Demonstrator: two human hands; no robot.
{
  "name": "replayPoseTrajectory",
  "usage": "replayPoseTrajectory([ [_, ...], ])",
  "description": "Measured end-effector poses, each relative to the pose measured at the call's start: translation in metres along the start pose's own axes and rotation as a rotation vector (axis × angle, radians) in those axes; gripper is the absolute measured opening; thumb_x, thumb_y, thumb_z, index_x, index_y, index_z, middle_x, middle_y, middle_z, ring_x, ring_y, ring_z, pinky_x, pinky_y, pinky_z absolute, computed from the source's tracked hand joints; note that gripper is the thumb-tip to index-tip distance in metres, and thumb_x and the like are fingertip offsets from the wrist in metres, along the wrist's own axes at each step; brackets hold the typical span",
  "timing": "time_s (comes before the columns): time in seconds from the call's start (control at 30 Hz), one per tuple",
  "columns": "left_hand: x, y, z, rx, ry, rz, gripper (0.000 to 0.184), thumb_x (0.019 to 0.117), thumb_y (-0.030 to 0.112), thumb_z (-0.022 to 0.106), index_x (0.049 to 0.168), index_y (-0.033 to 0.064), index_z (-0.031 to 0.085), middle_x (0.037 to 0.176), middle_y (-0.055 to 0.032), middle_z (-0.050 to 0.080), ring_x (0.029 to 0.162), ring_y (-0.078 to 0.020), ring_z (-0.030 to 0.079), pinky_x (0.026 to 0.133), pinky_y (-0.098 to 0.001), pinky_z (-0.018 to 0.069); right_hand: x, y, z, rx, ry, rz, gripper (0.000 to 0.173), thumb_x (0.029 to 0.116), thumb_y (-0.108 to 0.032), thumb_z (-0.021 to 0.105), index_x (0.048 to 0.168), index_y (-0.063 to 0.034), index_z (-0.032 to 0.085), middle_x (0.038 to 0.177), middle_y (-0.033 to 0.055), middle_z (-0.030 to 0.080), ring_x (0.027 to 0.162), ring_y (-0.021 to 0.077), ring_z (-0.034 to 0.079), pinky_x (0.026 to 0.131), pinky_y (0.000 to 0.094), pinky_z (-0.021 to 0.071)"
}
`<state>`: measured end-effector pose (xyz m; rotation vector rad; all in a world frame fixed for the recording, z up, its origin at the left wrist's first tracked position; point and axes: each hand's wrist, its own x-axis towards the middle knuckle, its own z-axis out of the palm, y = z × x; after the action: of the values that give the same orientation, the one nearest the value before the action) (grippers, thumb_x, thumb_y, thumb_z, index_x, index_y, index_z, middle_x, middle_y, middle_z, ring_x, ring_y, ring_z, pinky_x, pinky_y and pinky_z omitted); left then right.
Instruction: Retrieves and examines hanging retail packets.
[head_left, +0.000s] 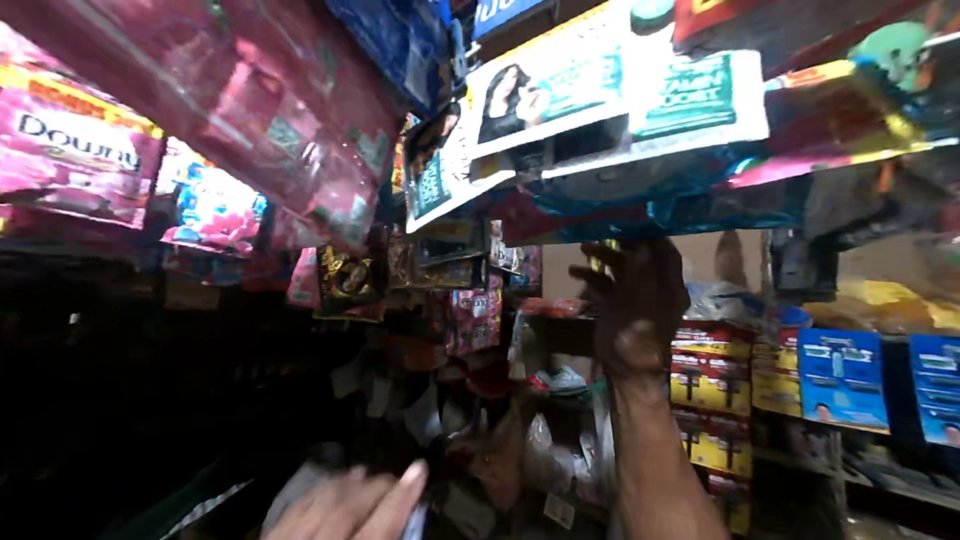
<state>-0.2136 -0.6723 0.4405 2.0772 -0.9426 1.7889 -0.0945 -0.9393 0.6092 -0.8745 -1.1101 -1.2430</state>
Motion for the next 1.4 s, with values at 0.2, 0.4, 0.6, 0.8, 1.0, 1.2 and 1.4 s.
replayPoseTrajectory([
  [0.2,0.150,-0.006,0.045,0.225,0.184,0.305,0.047,0.0998,0.020,0.055,0.143,-0.0010,0.056,0.091,-0.0147,0.073,0.077,-0.0296,0.070,0.065,-0.0433,0.0568,0.042,-0.013,0.014,0.186,0.127,0.079,0.009,0.0997,-0.008,0.060,0.109,-0.0071,0.061,0.093,0.0017,0.073,0.086,0.0164,0.073,0.079,0.0413,0.0648],
  [0.4,0.196,-0.003,0.050,0.290,0.134,0.211,0.032,0.0946,0.026,0.057,0.115,0.0006,0.062,0.066,-0.0085,0.057,0.054,-0.0285,0.060,0.047,-0.0440,0.0470,0.053,0.001,-0.005,0.237,-0.002,0.069,0.012,0.1049,-0.013,0.055,0.113,-0.0052,0.060,0.097,0.0049,0.073,0.086,0.0197,0.074,0.077,0.0437,0.0653],
  [0.6,0.212,-0.002,0.053,0.365,0.148,0.138,0.032,0.0988,0.032,0.056,0.097,0.0012,0.060,0.058,-0.0086,0.051,0.049,-0.0313,0.057,0.043,-0.0462,0.0431,0.076,0.006,-0.005,0.171,0.059,-0.096,0.038,0.0903,0.002,0.067,0.122,-0.0066,0.049,0.104,-0.0027,0.067,0.097,0.0063,0.068,0.088,0.0296,0.0602],
  [0.8,0.219,-0.004,0.053,0.357,0.149,0.070,0.037,0.0998,0.038,0.058,0.102,0.0006,0.062,0.062,-0.0123,0.057,0.056,-0.0359,0.063,0.048,-0.0513,0.0468,0.087,0.008,-0.005,0.132,0.063,-0.094,0.026,0.0945,0.004,0.058,0.115,-0.0092,0.050,0.095,-0.0063,0.066,0.088,0.0026,0.067,0.080,0.0258,0.0605],
  [1.0,0.224,-0.003,0.055,0.361,0.155,0.085,0.039,0.1002,0.040,0.056,0.100,0.0014,0.063,0.059,-0.0115,0.054,0.054,-0.0353,0.061,0.047,-0.0506,0.0447,0.099,0.012,0.000,0.153,0.051,-0.095,0.032,0.0921,0.012,0.053,0.115,-0.0091,0.047,0.096,-0.0066,0.063,0.089,0.0014,0.066,0.080,0.0251,0.0602],
  [1.2,0.233,-0.003,0.044,0.375,0.309,0.132,0.039,0.1030,0.037,0.056,0.087,0.0016,0.062,0.062,-0.0144,0.056,0.055,-0.0353,0.060,0.050,-0.0508,0.0423,0.099,0.010,0.001,0.129,0.092,-0.044,0.026,0.0951,0.007,0.054,0.115,-0.0073,0.048,0.095,-0.0022,0.062,0.086,0.0061,0.067,0.076,0.0298,0.0619],
  [1.4,0.238,-0.003,0.043,0.424,0.392,0.157,0.044,0.1019,0.036,0.058,0.076,-0.0004,0.057,0.062,-0.0182,0.056,0.056,-0.0373,0.061,0.051,-0.0512,0.0425,0.083,0.002,-0.007,-0.001,0.089,0.037,0.014,0.1014,-0.006,0.057,0.114,-0.0047,0.051,0.084,0.0014,0.064,0.061,0.0116,0.067,0.053,0.0326,0.0628],
])
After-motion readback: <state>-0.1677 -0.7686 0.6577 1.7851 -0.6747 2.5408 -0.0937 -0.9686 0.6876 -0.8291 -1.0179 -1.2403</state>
